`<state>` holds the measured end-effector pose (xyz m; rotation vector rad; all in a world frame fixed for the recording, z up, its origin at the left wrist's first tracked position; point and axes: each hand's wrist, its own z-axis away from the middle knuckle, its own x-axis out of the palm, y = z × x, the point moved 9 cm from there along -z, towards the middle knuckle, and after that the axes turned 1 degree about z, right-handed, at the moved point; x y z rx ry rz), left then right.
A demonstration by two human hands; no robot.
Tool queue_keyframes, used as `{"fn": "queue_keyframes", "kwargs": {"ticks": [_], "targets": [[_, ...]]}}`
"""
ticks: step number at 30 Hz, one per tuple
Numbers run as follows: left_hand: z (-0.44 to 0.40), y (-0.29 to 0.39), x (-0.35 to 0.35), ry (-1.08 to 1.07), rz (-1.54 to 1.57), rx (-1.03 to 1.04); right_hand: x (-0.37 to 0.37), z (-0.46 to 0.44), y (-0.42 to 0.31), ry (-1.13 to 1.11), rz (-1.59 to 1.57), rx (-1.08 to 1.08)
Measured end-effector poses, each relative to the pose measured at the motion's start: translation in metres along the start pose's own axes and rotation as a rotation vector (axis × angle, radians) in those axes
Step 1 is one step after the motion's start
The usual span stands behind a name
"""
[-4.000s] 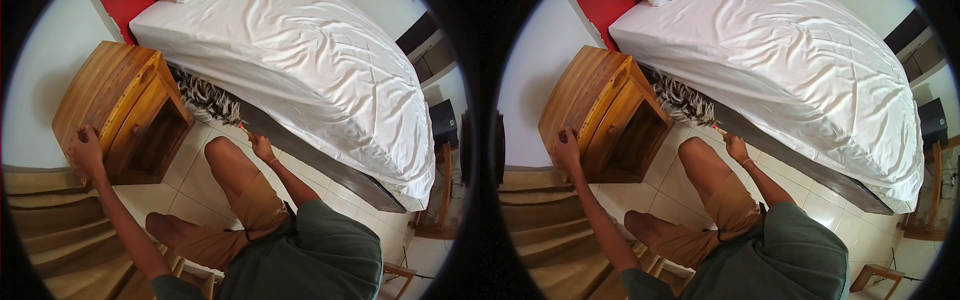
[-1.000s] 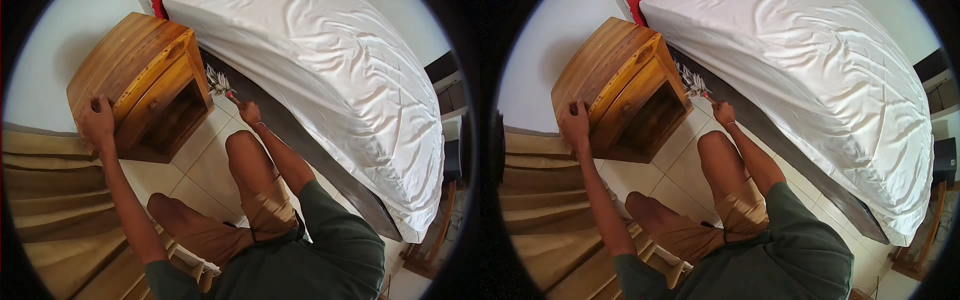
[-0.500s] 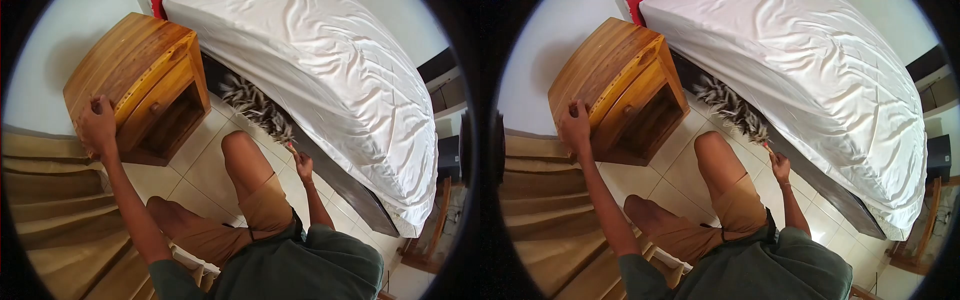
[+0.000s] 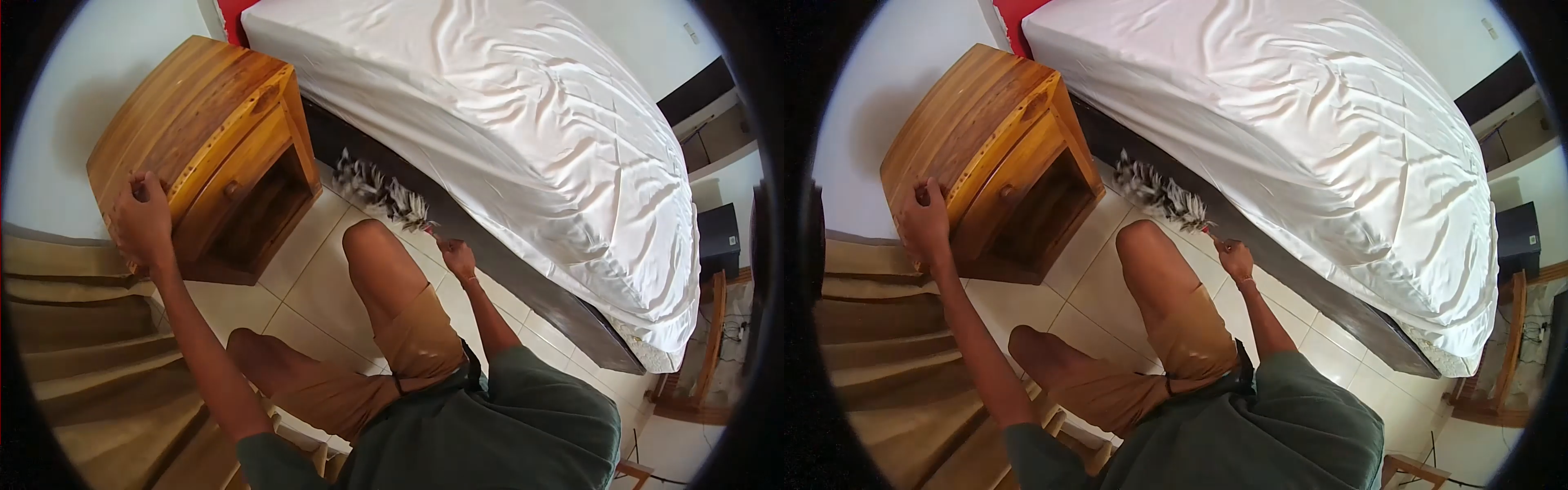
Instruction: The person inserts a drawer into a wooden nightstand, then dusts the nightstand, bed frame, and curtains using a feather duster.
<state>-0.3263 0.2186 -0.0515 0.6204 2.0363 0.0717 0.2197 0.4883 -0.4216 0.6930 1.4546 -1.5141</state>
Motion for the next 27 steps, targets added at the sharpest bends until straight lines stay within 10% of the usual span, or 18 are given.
{"fn": "queue_keyframes", "kwargs": {"ticks": [7, 21, 27], "targets": [[0.000, -0.001, 0.001, 0.003, 0.003, -0.017, 0.022, -0.024, -0.026, -0.057, -0.344, -0.047], [-0.001, -0.007, 0.005, 0.052, 0.016, 0.042, -0.068, 0.075, 0.165, 0.110, 0.228, 0.173], [-0.001, -0.006, 0.007, 0.018, 0.077, 0.058, -0.085, 0.075, 0.186, 0.193, -0.260, 0.011]]}}
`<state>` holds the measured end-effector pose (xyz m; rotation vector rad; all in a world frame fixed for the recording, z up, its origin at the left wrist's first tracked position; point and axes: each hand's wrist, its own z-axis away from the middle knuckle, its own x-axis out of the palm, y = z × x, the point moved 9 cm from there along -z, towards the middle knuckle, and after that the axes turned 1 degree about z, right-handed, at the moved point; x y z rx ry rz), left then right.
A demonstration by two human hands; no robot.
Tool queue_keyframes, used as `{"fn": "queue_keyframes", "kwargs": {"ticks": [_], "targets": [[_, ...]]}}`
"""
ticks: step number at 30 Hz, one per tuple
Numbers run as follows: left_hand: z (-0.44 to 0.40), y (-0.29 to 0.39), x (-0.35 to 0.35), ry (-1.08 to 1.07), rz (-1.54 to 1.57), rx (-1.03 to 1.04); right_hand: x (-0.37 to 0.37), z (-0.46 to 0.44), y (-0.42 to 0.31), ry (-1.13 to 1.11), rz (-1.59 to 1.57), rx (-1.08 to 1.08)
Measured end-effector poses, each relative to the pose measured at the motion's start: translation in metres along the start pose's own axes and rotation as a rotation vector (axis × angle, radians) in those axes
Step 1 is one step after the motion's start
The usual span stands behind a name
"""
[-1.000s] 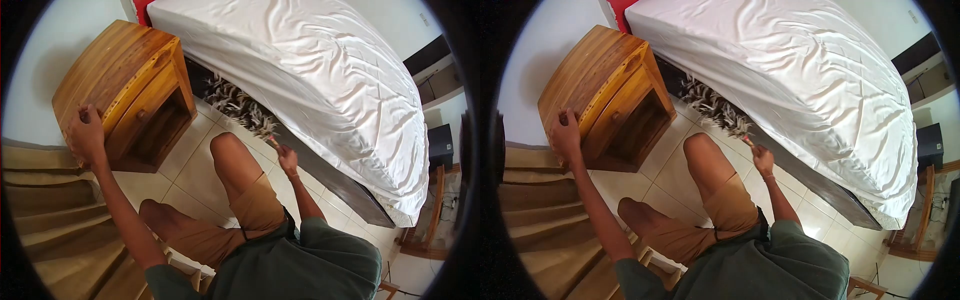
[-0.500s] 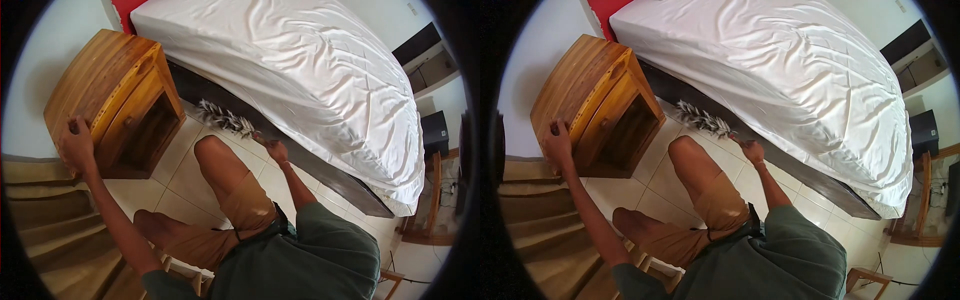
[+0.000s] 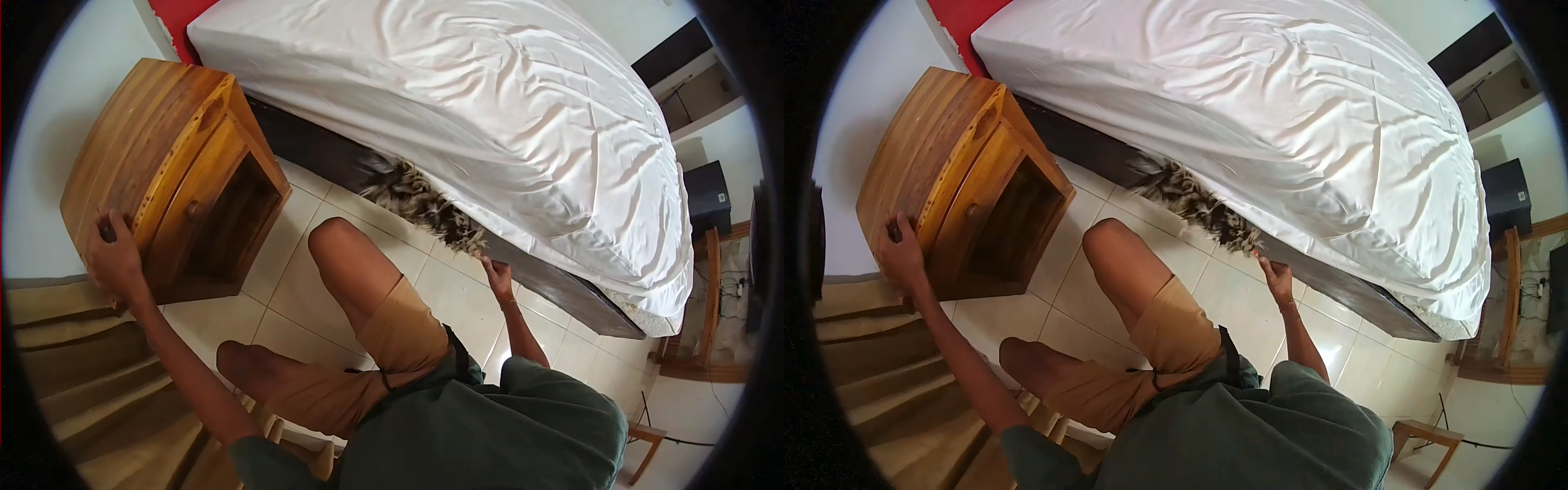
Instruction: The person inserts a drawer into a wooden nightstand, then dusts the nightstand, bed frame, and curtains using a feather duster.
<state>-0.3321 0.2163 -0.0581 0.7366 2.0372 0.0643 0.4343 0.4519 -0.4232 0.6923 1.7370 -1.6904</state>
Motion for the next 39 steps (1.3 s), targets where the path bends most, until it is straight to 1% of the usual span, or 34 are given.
{"fn": "queue_keyframes", "kwargs": {"ticks": [1, 2, 3, 5, 6, 8, 9, 11, 15, 18, 21, 22, 25, 26, 29, 32, 35, 38, 39], "targets": [[0.001, 0.001, -0.002, 0.009, -0.009, 0.001, -0.002, -0.001, 0.004, 0.018, -0.059, -0.016], [0.001, 0.003, -0.004, 0.019, -0.019, 0.001, -0.003, -0.001, 0.007, 0.016, 0.060, -0.041], [0.002, 0.004, -0.006, 0.030, -0.028, 0.001, -0.007, 0.003, 0.007, -0.022, 0.217, 0.032], [0.004, 0.009, -0.010, 0.052, -0.065, 0.015, -0.026, 0.008, -0.026, -0.103, 0.530, 0.175], [0.005, 0.010, -0.011, 0.063, -0.088, 0.019, -0.026, 0.006, -0.022, -0.085, 0.434, 0.126], [0.003, 0.005, -0.006, 0.030, -0.016, 0.019, -0.027, 0.006, -0.008, -0.057, 0.245, 0.036], [0.001, 0.004, -0.003, 0.010, 0.021, 0.024, -0.027, 0.007, -0.002, -0.054, 0.220, 0.049], [0.001, 0.003, -0.001, -0.008, -0.002, 0.002, -0.029, 0.005, 0.010, -0.038, 0.169, 0.075], [0.004, 0.011, -0.009, -0.004, -0.056, -0.029, -0.038, 0.015, 0.000, -0.050, 0.589, 0.142], [0.000, 0.006, -0.002, -0.009, -0.016, 0.025, -0.033, 0.016, 0.001, -0.005, 0.316, 0.069], [-0.003, -0.003, 0.007, 0.005, 0.017, 0.045, -0.023, 0.013, 0.028, 0.113, 0.069, 0.007], [-0.001, -0.001, 0.006, 0.015, -0.004, 0.039, -0.029, 0.016, 0.016, 0.051, 0.293, 0.077], [0.000, 0.005, -0.003, 0.040, -0.045, 0.038, -0.034, 0.017, -0.009, 0.015, 0.574, 0.101], [0.001, 0.005, -0.004, 0.038, -0.038, 0.041, -0.036, 0.018, -0.015, -0.009, 0.532, 0.134], [0.004, 0.010, -0.007, 0.009, -0.026, 0.009, -0.025, 0.009, 0.017, -0.059, 0.206, 0.083], [0.005, 0.008, -0.006, 0.002, -0.013, -0.026, -0.031, 0.014, 0.020, 0.039, 0.119, 0.037], [0.004, 0.006, -0.005, 0.005, -0.031, -0.022, -0.043, 0.028, 0.010, -0.030, 0.559, 0.196], [0.000, 0.002, -0.002, 0.011, -0.055, 0.007, -0.042, 0.040, 0.024, -0.082, 0.355, 0.192], [0.001, 0.000, -0.001, 0.006, -0.064, 0.024, -0.047, 0.040, 0.027, -0.056, 0.291, 0.161]]}}
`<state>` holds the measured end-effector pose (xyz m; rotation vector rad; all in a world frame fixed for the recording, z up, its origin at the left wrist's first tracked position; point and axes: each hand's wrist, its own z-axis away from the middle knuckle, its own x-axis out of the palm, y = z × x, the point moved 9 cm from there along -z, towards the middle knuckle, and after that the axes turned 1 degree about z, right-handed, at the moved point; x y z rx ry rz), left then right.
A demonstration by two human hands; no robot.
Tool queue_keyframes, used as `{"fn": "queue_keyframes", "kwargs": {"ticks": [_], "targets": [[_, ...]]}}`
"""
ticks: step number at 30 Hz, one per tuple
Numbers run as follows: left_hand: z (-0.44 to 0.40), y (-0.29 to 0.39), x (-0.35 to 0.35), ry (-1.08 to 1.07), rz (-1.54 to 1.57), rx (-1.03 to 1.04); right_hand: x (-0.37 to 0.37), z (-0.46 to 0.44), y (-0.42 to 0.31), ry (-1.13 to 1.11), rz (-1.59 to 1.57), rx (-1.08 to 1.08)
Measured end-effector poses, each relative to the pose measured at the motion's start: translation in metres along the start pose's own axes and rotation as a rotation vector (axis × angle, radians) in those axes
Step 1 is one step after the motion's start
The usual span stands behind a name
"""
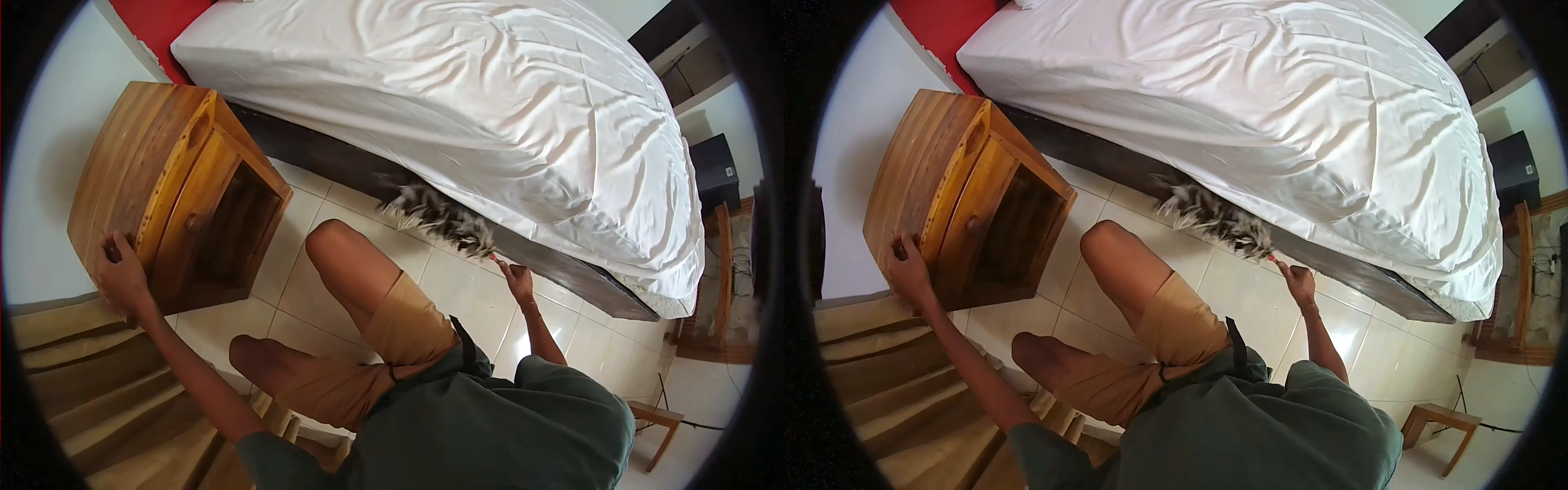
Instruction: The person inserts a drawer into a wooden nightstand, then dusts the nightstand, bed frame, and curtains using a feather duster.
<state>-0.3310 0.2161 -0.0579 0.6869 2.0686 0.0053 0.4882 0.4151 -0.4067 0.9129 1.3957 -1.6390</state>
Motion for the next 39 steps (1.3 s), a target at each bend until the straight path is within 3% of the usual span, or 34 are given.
{"fn": "queue_keyframes", "kwargs": {"ticks": [2, 6, 9, 12, 16, 20, 22, 26, 30, 36, 39], "targets": [[0.003, 0.001, -0.003, -0.006, 0.041, -0.009, -0.009, 0.006, 0.016, 0.057, -0.136, -0.042], [0.004, 0.004, -0.006, 0.001, 0.062, -0.038, -0.065, 0.020, 0.045, 0.127, 0.256, 0.056], [0.002, 0.000, -0.001, -0.014, 0.045, -0.039, -0.095, 0.025, 0.061, 0.181, 0.162, -0.002], [-0.001, -0.003, 0.003, -0.003, 0.061, -0.018, -0.105, 0.033, 0.090, 0.141, 0.178, 0.100], [0.002, 0.004, -0.003, -0.041, 0.050, -0.038, -0.095, 0.053, 0.096, 0.118, 0.508, 0.235], [-0.017, -0.022, 0.022, 0.028, 0.181, 0.115, -0.083, 0.056, 0.090, -0.001, 0.142, 0.218], [-0.013, -0.021, 0.018, -0.002, 0.217, 0.078, -0.089, 0.054, 0.089, 0.028, 0.071, 0.251], [-0.011, -0.020, 0.017, -0.042, 0.303, -0.003, -0.107, 0.060, 0.094, 0.064, 0.399, 0.298], [-0.014, -0.022, 0.018, -0.025, 0.228, 0.019, -0.094, 0.056, 0.108, 0.043, 0.035, 0.213], [-0.014, -0.021, 0.016, -0.038, 0.193, -0.016, -0.121, 0.055, 0.097, 0.130, 0.375, 0.247], [-0.017, -0.027, 0.023, -0.017, 0.218, 0.043, -0.123, 0.048, 0.114, 0.092, 0.232, 0.218]]}}
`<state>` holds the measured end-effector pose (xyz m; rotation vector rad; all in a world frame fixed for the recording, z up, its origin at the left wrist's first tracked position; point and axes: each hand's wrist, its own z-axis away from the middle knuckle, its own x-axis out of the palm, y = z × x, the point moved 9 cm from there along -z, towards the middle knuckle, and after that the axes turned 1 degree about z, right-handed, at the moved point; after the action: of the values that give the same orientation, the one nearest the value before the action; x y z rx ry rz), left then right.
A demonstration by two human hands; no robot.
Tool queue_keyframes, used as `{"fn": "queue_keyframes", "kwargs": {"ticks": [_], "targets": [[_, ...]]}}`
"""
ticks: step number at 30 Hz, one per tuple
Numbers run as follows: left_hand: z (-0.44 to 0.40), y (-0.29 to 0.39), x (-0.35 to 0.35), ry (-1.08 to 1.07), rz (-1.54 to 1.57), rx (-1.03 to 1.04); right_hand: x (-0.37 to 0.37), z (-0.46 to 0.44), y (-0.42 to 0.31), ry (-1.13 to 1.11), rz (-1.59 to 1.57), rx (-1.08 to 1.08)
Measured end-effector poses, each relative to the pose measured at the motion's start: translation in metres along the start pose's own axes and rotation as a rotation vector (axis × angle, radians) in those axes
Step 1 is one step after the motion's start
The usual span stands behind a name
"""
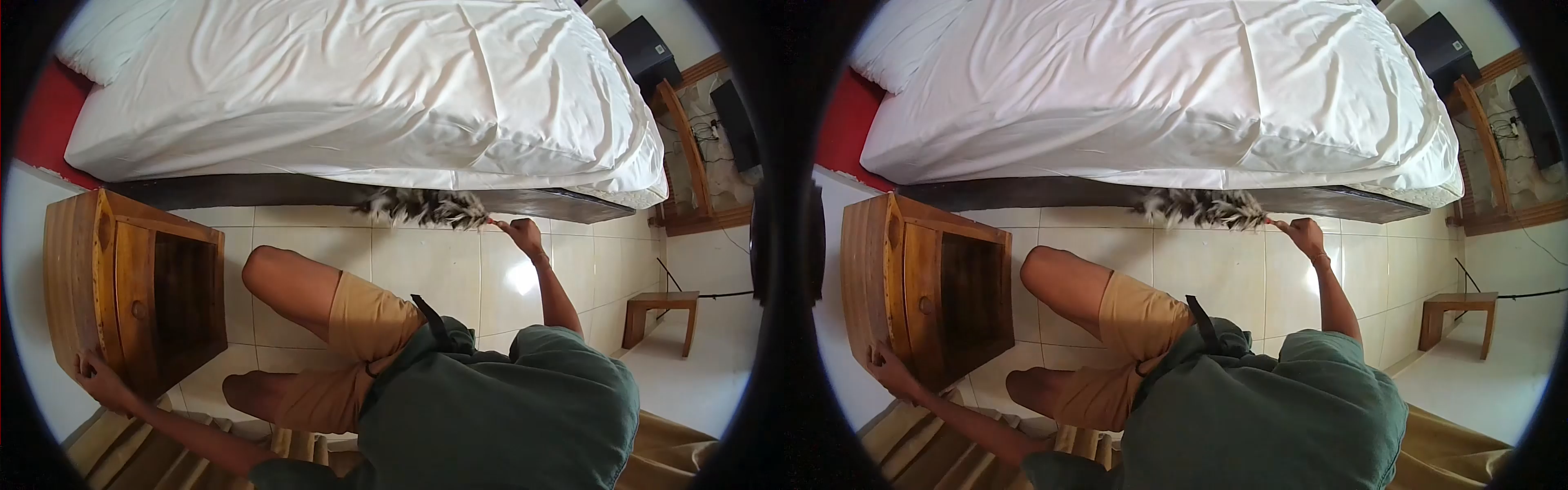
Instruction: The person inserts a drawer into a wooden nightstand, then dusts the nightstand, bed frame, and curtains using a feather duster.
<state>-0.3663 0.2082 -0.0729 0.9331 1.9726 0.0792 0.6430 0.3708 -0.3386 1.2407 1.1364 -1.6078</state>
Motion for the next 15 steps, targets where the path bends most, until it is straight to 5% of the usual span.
{"fn": "queue_keyframes", "kwargs": {"ticks": [8, 10, 12, 15], "targets": [[0.002, 0.007, -0.005, -0.046, 0.030, -0.055, 0.016, 0.029, 0.105, -0.048, 0.255, 0.209], [-0.002, 0.001, -0.003, -0.050, 0.111, -0.046, 0.007, 0.071, 0.172, -0.193, 0.240, 0.521], [-0.013, -0.022, 0.003, -0.041, 0.231, -0.034, 0.001, 0.123, 0.255, -0.053, 0.151, 0.624], [0.003, 0.017, -0.024, 0.077, 0.177, -0.069, -0.033, 0.231, 0.323, 0.047, 0.034, 1.054]]}}
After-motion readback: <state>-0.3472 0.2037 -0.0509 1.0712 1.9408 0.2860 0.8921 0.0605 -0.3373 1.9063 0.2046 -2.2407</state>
